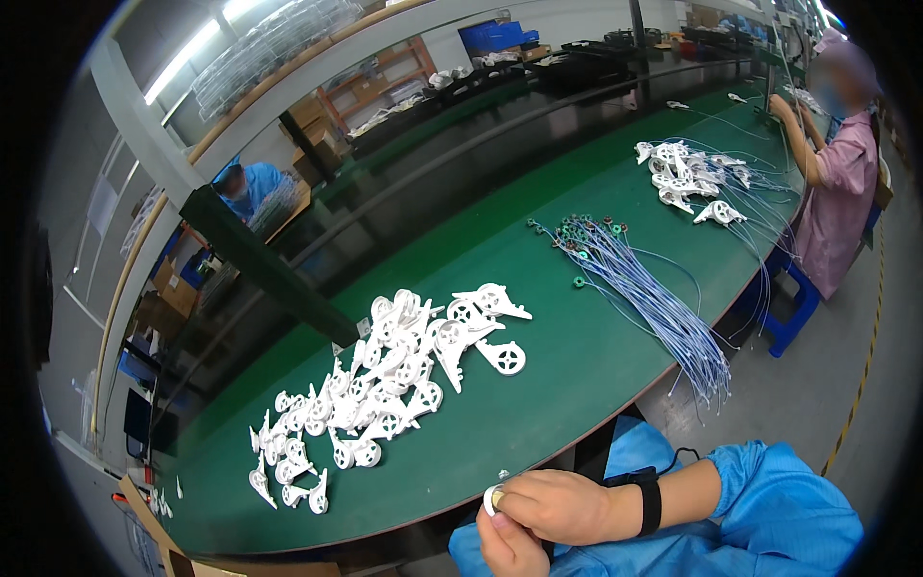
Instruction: Assembling small white plastic components with wires on an assembly line.
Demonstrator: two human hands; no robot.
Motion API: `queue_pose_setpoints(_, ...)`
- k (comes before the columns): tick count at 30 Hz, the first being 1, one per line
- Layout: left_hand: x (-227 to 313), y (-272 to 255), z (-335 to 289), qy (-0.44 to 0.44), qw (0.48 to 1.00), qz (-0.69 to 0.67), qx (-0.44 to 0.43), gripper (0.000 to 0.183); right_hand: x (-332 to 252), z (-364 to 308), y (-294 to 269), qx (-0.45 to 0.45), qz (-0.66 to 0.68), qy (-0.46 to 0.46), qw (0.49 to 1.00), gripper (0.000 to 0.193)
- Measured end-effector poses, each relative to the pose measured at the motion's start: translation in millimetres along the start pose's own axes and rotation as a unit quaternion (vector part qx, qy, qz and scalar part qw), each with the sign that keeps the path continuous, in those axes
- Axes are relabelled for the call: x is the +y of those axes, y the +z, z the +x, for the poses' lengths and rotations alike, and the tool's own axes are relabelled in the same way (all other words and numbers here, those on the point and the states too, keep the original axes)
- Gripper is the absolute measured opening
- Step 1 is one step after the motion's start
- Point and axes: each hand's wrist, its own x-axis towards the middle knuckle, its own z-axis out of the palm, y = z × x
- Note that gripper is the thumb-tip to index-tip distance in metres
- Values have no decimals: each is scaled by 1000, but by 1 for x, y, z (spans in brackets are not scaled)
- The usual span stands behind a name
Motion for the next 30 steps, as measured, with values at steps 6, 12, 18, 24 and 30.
queue_pose_setpoints(6, 2, 2, 4, 12, 998, 61, -5, 38, 2, -2, 4, 62, -9, -25, 998, 22)
queue_pose_setpoints(12, 8, 2, -1, 7, 994, 107, -9, 38, 1, -7, 6, 24, 6, 18, 1000, 18)
queue_pose_setpoints(18, 11, 3, 1, 14, 988, 151, -34, 35, -2, -7, 7, 6, -20, 50, 999, 10)
queue_pose_setpoints(24, 13, 1, 5, -2, 993, 112, -49, 36, 3, -5, 6, -35, -28, 29, 999, 13)
queue_pose_setpoints(30, -1, 4, 13, -41, 994, -100, -31, 34, -1, 3, -6, -58, -17, 47, 997, 20)
